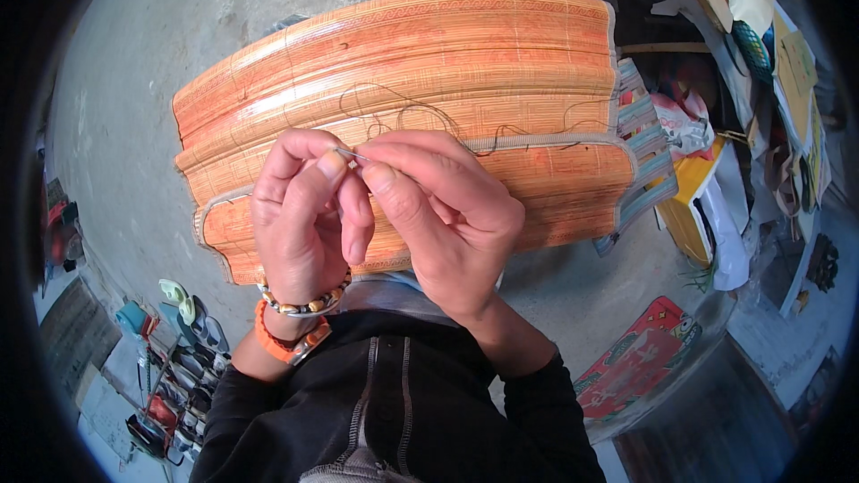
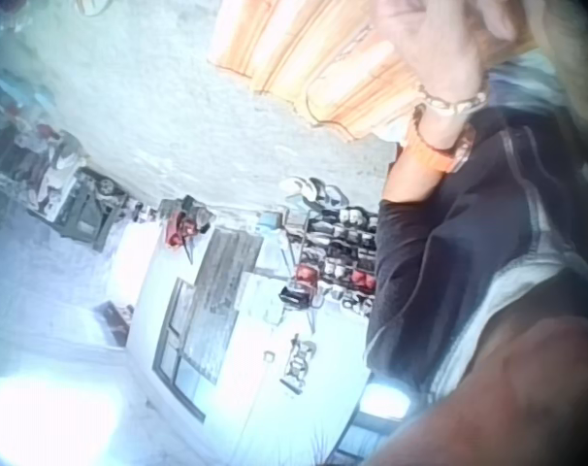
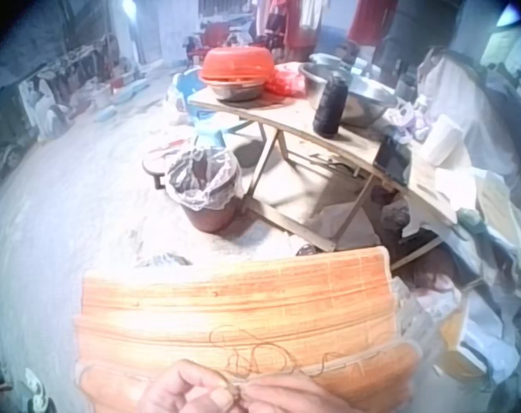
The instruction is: The person sews a strap onto a folded orange mat using a needle and thread. They pull the thread through the material, tie a knot, and then retrieve a spool of black thread to continue the task.
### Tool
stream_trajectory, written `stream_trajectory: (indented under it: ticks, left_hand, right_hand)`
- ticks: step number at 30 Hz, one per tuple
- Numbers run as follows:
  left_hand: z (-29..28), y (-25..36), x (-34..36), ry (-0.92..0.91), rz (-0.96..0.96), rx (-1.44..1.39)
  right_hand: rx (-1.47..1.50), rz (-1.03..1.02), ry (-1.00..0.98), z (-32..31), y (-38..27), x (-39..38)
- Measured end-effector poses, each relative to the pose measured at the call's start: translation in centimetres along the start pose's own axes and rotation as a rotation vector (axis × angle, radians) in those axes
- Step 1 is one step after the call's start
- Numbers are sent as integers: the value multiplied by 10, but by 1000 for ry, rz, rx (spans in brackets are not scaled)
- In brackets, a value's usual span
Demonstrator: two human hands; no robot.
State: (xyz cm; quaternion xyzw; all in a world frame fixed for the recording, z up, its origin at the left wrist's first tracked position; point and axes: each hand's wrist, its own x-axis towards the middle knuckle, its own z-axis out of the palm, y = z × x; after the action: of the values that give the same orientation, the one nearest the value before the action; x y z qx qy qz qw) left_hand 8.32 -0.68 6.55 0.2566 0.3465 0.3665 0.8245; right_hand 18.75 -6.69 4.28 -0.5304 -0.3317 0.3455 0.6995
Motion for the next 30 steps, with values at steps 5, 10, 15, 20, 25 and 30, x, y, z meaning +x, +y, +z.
stream_trajectory:
  ticks: [5,10,15,20,25,30]
  left_hand:
    - [-2,-3,1,11,-2,-44]
    - [0,-2,1,15,-6,-83]
    - [-1,0,1,30,-8,-86]
    - [0,0,2,34,-17,-97]
    - [-1,0,3,34,-15,-111]
    - [-1,0,3,31,-15,-115]
  right_hand:
    - [-26,11,15,1,3,-1]
    - [-47,-16,27,3,3,0]
    - [-108,-62,8,5,2,2]
    - [-114,-74,11,6,2,2]
    - [-151,-101,-6,6,3,3]
    - [-177,-104,-5,6,2,4]
